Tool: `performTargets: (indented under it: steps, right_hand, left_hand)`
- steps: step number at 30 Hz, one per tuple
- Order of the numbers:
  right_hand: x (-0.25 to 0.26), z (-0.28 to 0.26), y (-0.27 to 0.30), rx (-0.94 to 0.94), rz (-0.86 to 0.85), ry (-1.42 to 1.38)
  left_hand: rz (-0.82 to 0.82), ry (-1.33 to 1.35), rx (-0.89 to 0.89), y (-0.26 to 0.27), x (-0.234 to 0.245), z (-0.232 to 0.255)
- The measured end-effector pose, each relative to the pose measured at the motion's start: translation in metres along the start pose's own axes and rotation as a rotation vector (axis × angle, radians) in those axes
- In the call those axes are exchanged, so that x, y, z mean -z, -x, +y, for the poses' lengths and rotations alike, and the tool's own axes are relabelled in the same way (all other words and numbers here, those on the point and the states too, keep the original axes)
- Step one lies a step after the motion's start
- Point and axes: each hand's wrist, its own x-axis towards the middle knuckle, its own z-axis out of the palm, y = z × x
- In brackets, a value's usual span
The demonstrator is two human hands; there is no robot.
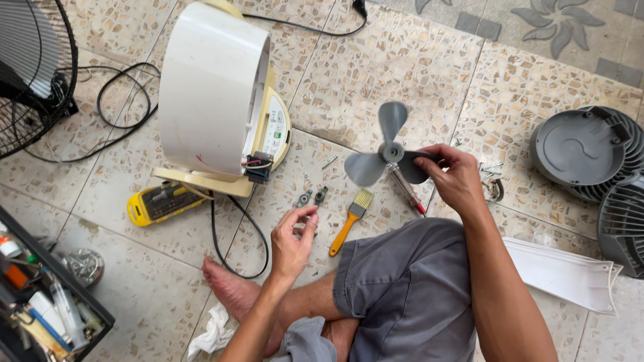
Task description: The person sits on the floor and wipes small fan components and the fan blade with a white cloth. They handle a metal bearing, a motor shaft, and the fan blade, cleaning each part individually before placing them back on the floor.
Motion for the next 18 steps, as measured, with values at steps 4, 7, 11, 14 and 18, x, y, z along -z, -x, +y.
performTargets:
  steps: [4, 7, 11, 14, 18]
  right_hand:
    - [-0.013, -0.02, 0.026, 0.003, 0.076, -0.204]
    - [-0.046, -0.026, 0.054, -0.115, 0.051, -0.416]
    - [-0.095, -0.021, 0.085, -0.18, 0.089, -0.691]
    - [-0.119, -0.011, 0.097, -0.223, 0.109, -0.768]
    - [-0.123, 0.011, 0.098, -0.338, 0.047, -0.949]
  left_hand:
    - [-0.041, 0.076, -0.049, -0.005, 0.011, 0.008]
    - [-0.229, 0.268, -0.07, -0.001, 0.007, 0.017]
    - [-0.214, 0.168, -0.092, 0.016, 0.006, 0.013]
    - [-0.139, -0.053, 0.127, 0.031, 0.033, -0.009]
    - [0.111, -0.356, 0.28, 0.067, 0.087, -0.048]
